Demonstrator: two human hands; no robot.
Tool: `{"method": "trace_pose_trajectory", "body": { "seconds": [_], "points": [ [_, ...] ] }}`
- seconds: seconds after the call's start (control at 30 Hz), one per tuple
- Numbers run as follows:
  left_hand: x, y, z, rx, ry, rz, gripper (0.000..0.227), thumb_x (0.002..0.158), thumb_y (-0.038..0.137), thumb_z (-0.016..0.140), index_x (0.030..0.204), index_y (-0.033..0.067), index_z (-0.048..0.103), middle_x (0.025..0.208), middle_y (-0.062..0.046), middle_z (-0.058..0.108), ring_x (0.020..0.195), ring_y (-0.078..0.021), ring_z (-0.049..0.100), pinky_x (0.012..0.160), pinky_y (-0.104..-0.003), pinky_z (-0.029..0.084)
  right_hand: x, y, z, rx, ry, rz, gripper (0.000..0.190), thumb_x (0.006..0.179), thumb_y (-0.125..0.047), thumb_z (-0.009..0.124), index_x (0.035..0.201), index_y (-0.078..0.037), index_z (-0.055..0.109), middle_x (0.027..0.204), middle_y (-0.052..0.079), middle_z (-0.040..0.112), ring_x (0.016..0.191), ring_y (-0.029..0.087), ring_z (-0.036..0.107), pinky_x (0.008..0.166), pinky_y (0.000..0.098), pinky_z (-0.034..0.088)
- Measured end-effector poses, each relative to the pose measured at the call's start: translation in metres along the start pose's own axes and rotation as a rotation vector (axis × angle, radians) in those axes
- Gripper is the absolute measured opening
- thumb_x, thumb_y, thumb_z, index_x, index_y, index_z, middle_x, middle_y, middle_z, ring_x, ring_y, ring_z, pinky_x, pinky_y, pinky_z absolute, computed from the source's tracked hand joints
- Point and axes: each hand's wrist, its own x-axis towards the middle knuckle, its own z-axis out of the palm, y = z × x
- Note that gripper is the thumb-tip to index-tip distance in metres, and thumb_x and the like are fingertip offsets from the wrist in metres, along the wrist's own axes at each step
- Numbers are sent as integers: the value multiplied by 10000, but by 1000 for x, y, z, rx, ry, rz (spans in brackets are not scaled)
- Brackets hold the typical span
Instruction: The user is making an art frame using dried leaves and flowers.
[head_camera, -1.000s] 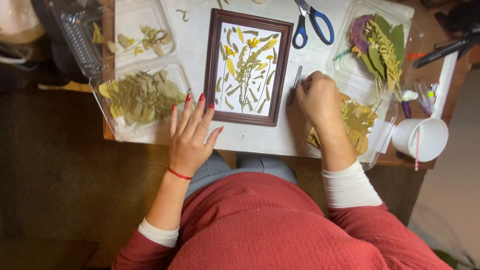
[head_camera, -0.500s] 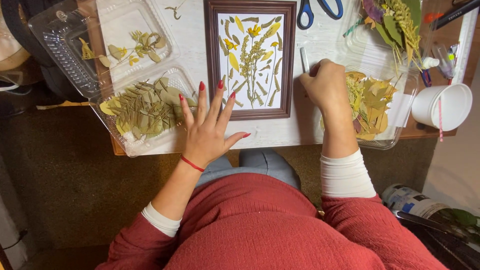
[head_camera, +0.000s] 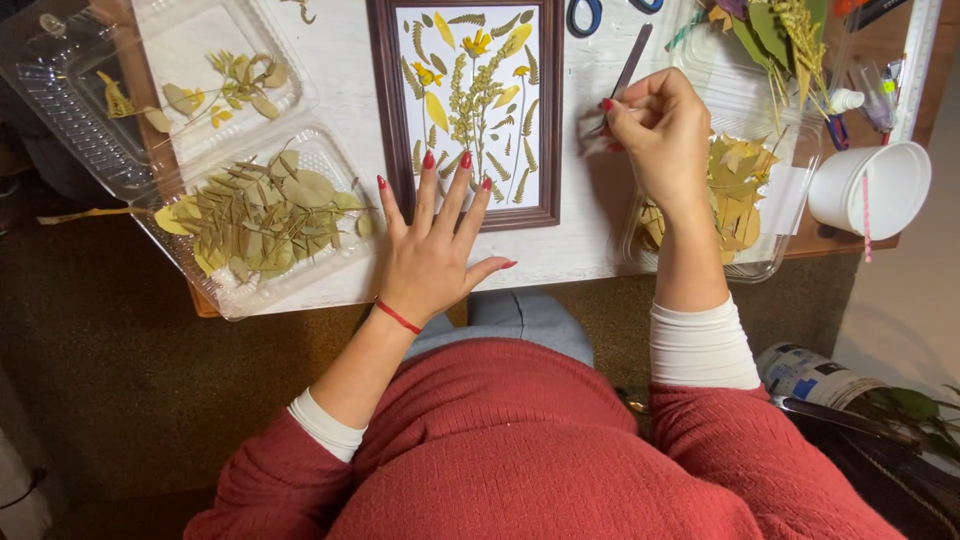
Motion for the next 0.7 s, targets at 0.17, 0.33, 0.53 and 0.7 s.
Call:
{"method": "trace_pose_trajectory", "body": {
  "seconds": [0.17,0.33,0.53,0.7],
  "points": [
    [23,10,7,-7,12,19,914,904,773,623,1538,121,533,1692,-156,295,1571,-432,167,1143,-828,95,18,-22,6,253,-57,9,295,975,91,686,1146,-49,491,881,81,717,766,102,730,614,217,591],
    [46,14,19,0,14,-17,948,876,817,590,1548,151,545,1694,-157,242,1559,-441,120,1109,-851,72,46,-7,19,253,-148,-2,269,969,103,631,1192,-46,607,914,53,741,784,87,732,613,205,563],
    [64,15,27,9,14,-56,964,854,861,580,1526,171,560,1693,-172,198,1555,-460,96,1091,-868,107,63,-15,26,27,-282,-241,98,1054,9,729,1137,12,678,944,44,720,802,87,648,700,235,530],
    [73,17,31,-3,-3,-62,951,802,861,591,1491,205,589,1679,-181,200,1538,-461,118,1081,-881,113,68,-27,29,-211,-324,-349,146,1030,-50,782,1072,19,662,888,39,701,754,90,605,695,255,508]
  ]
}}
